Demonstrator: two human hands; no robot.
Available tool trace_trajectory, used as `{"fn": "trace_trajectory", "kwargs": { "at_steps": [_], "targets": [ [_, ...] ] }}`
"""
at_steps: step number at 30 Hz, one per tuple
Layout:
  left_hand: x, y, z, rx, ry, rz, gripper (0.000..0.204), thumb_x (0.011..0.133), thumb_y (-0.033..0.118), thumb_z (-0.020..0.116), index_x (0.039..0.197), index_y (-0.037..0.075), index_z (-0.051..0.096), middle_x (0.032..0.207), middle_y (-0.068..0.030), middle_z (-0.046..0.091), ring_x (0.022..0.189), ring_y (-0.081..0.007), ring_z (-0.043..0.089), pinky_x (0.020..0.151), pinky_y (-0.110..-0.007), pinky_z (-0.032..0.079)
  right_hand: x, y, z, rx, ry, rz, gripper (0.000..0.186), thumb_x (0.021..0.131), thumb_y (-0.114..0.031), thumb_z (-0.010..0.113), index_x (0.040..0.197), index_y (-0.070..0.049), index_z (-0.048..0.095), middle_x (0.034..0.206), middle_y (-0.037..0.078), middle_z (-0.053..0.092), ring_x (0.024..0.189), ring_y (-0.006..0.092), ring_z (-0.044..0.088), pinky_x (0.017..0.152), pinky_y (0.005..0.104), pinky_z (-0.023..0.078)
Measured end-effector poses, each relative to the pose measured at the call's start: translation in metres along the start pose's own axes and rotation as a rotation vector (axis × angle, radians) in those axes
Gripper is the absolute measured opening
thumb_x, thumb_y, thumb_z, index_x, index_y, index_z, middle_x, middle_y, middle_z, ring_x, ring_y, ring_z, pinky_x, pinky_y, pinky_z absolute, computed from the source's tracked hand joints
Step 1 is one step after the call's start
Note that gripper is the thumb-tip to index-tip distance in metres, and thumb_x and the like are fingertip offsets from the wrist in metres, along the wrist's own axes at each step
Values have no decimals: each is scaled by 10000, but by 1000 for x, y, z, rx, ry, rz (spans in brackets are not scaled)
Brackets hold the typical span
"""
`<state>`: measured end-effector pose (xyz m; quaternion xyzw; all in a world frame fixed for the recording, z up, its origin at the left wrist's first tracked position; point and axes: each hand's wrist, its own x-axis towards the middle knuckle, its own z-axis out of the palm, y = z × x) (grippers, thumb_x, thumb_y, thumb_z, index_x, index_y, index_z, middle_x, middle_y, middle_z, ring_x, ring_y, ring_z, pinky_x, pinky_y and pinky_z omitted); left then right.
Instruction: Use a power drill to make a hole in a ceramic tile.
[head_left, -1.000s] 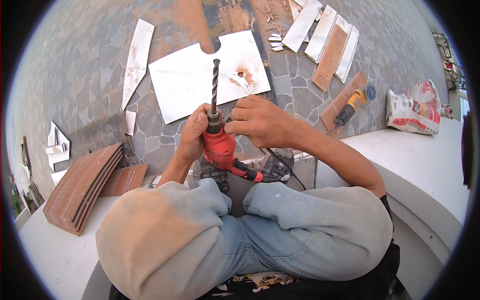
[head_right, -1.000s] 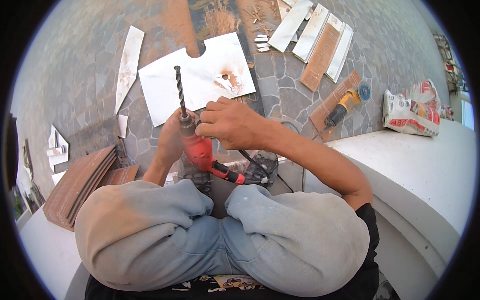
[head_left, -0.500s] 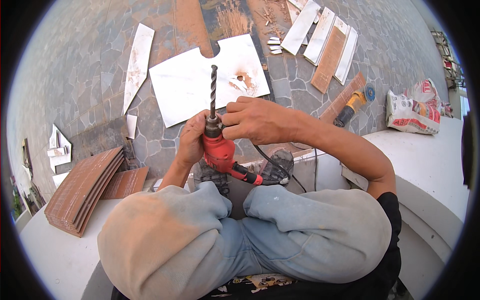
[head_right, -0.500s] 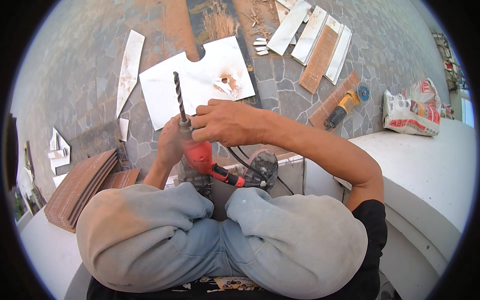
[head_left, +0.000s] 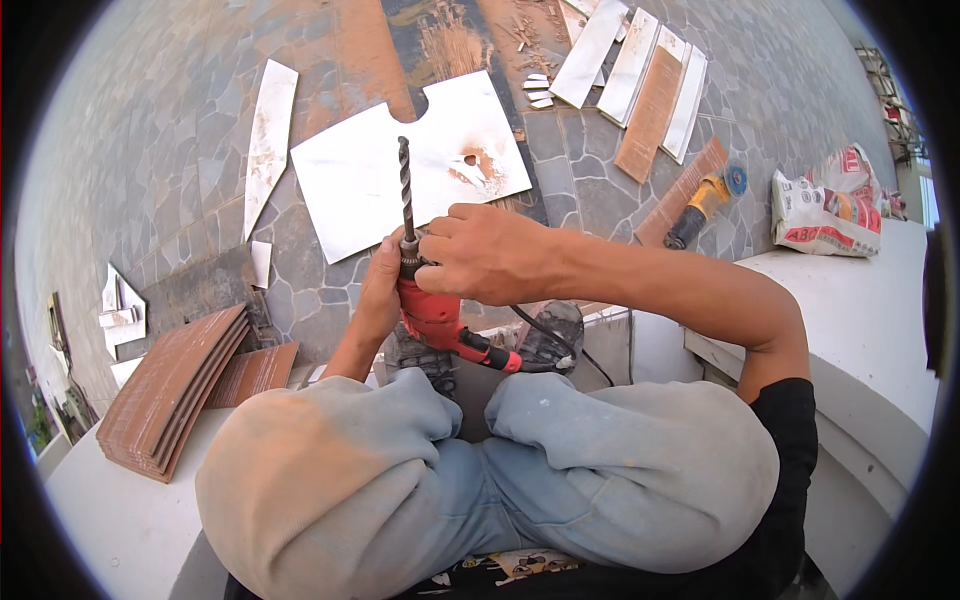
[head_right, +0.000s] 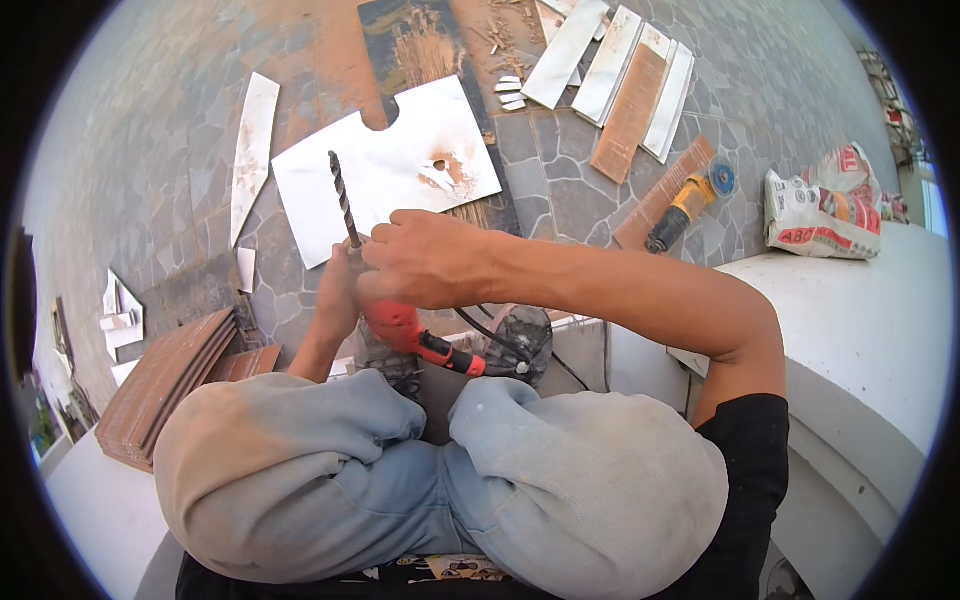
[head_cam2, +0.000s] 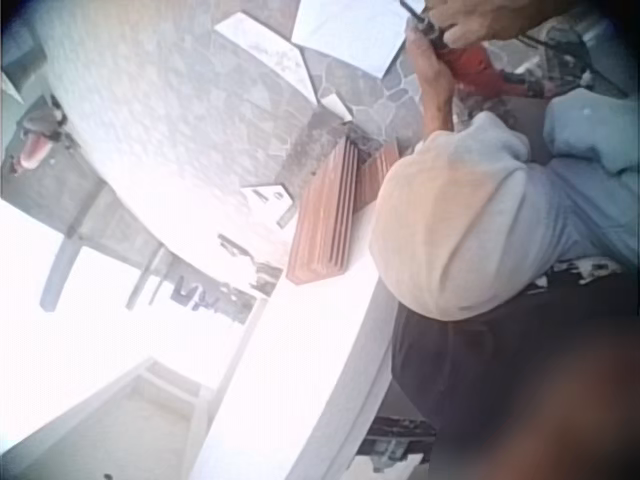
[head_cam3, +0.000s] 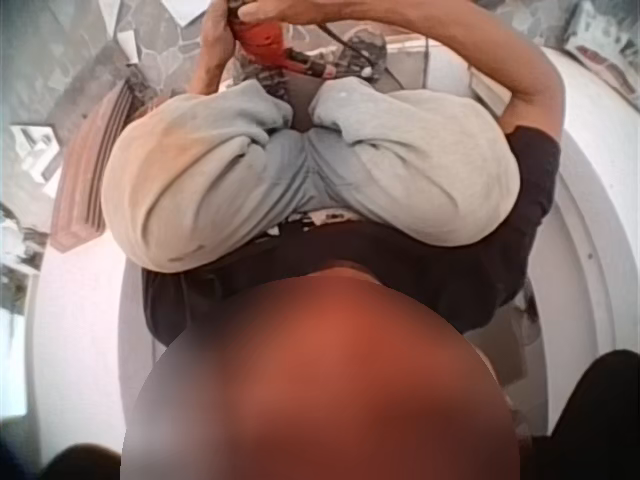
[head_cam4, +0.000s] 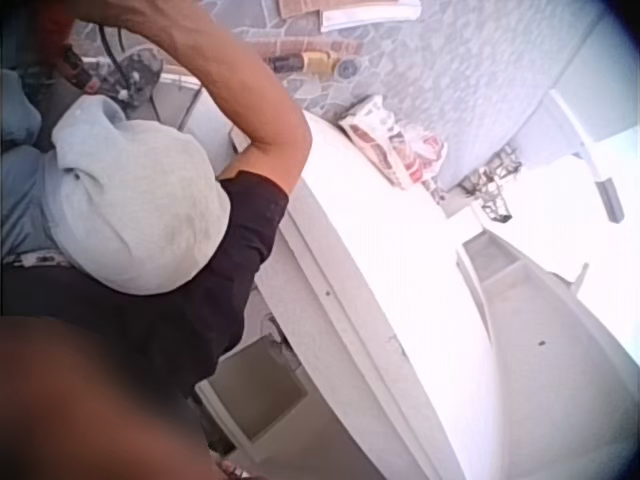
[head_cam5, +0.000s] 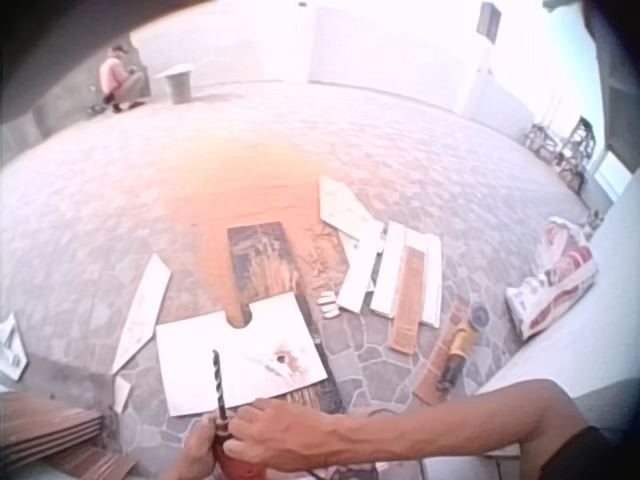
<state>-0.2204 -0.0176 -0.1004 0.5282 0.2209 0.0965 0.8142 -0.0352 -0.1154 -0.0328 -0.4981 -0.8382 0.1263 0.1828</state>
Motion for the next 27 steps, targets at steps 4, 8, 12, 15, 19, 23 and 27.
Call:
{"fn": "trace_trajectory", "kwargs": {
  "at_steps": [4,8,12,15,19,23,27],
  "targets": [
    [15,9,-11,-316,-63,-237,603,1089,496,279,1216,-4,592,1065,-82,670,970,-147,641,889,-302,514,-9,8,16,198,77,-7,111,797,-98,617,873,-88,537,815,98,543,803,309,567,748,416,453],
    [21,10,1,-92,113,-447,502,1080,470,364,1037,42,623,914,-50,657,796,-122,608,756,-282,502,-5,11,-3,289,-136,-10,103,797,-87,617,858,-95,535,806,88,545,799,304,565,744,417,443],
    [8,-8,-2,66,256,-217,518,1083,422,313,953,38,635,858,-46,648,757,-107,584,706,-267,481,-1,7,7,79,12,-89,125,772,-108,624,848,-108,525,775,71,540,739,273,562,699,406,428],
    [3,-6,-11,-100,169,-272,479,1077,382,322,925,46,627,836,-29,637,735,-103,566,692,-256,462,-1,-2,25,84,93,-36,153,745,-130,637,846,-122,523,758,58,529,698,246,554,672,395,417],
    [-3,-3,-12,-80,197,-270,452,1070,380,351,919,49,620,836,-35,635,738,-109,569,675,-265,458,1,-16,34,186,212,16,191,708,-121,661,837,-142,520,745,37,505,693,228,542,669,378,394],
    [5,-12,-8,-62,325,-280,446,1067,368,347,951,41,627,863,-52,649,755,-115,582,692,-273,472,-3,-1,24,131,149,12,206,697,-106,666,834,-156,521,741,25,490,707,225,538,686,365,376],
    [6,-10,-7,117,251,-252,457,1064,339,310,1090,8,623,978,-100,672,868,-156,642,828,-299,507,-8,11,31,210,69,11,246,657,-84,679,840,-172,539,764,9,519,733,224,544,717,385,366]
  ]
}}
